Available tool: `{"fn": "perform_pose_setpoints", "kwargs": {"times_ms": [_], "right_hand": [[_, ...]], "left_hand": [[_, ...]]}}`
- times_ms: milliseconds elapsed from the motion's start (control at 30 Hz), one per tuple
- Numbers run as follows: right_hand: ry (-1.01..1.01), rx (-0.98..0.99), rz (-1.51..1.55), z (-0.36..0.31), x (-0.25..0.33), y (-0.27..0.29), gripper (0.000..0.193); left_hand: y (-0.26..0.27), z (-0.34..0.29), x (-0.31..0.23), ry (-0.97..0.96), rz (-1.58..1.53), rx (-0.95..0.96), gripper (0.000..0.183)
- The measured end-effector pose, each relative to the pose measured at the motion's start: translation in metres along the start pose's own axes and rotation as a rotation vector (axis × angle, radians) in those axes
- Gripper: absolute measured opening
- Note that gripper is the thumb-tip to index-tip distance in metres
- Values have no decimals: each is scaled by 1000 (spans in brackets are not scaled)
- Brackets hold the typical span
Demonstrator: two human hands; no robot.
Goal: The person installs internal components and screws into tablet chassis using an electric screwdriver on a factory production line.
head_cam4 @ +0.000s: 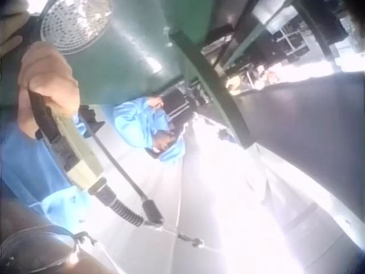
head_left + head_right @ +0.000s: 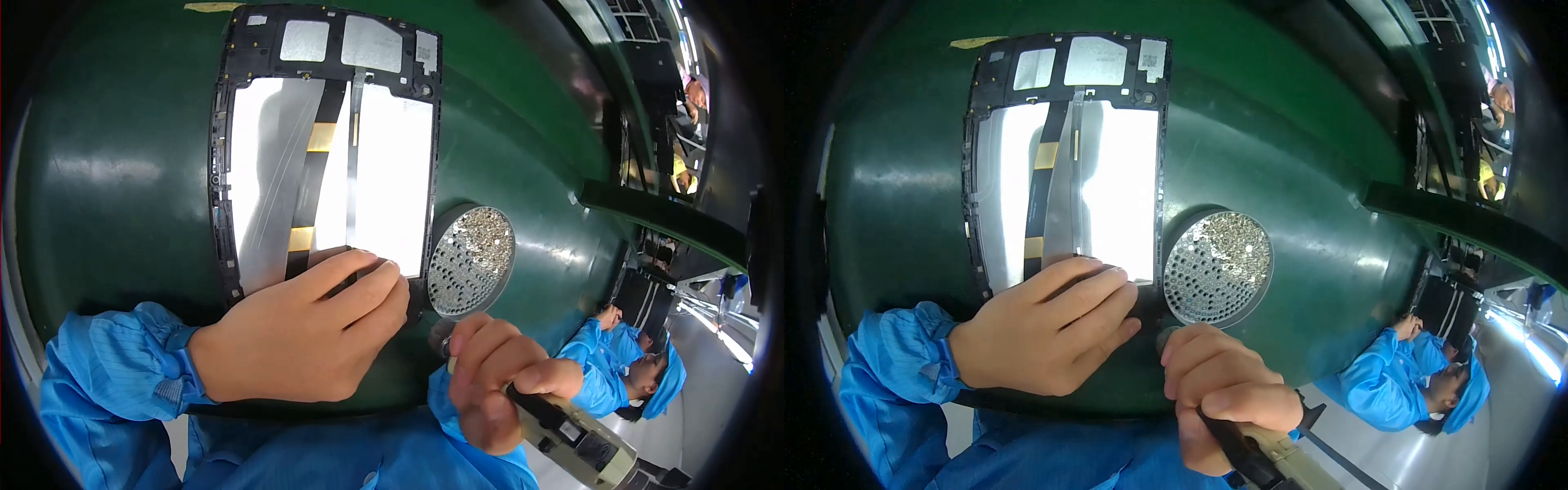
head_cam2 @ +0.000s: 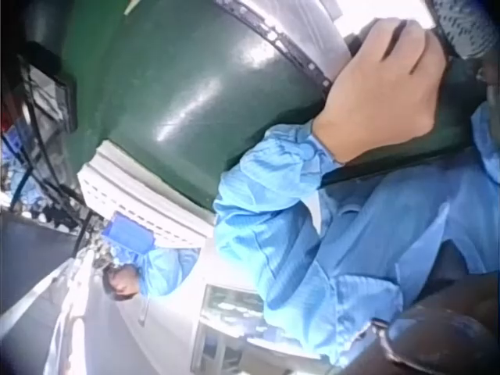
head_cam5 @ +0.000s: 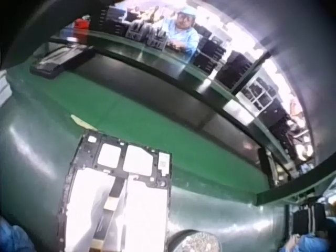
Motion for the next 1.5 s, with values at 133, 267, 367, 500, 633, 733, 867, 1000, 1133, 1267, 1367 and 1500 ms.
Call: {"fn": "perform_pose_setpoints", "kwargs": {"times_ms": [133, 267, 367, 500, 633, 733, 867, 1000, 1133, 1267, 1367, 1500], "right_hand": [[11, -53, 4, -8, 1, 20, 28], [62, -291, -39, -28, 3, 68, 34], [49, -323, -9, -32, -6, 82, 34], [56, -314, -9, -26, -15, 81, 35], [53, -302, -8, -23, -17, 80, 34], [47, -302, -5, -24, -21, 80, 34], [45, -298, -26, -23, -24, 80, 34], [52, -273, -42, -23, -24, 78, 32], [47, -287, -68, -22, -22, 74, 32], [93, -340, -48, -22, 5, 68, 35], [149, -279, -72, -14, 25, 46, 32], [33, -102, -35, -12, 22, 13, 29]], "left_hand": [[-4, 1, 2, 27, -11, -24, 17], [-4, 3, 0, 9, -13, 31, 20], [-8, 7, -1, 10, -1, 46, 22], [-8, 6, 0, 28, -29, 63, 23], [-10, 7, -1, 22, -9, 53, 23], [-9, 7, 0, 31, -16, 48, 23], [-9, 7, 1, 32, -30, 41, 22], [-8, 6, 1, 29, -17, 48, 22], [-7, 3, 1, 31, -22, 39, 20], [2, -6, 5, 1, -111, 28, 15], [4, -12, 10, -41, -77, 8, 15], [-3, -8, 6, -67, -112, -71, 17]]}}
Point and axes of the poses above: each hand's wrist, its own z-axis towards the middle knuckle, its own y-axis out of the back of the hand, x = y × z, the point moved 6 cm from there along z, towards the middle knuckle, and after that the axes turned 15 degrees about x, right-handed, at the moved point
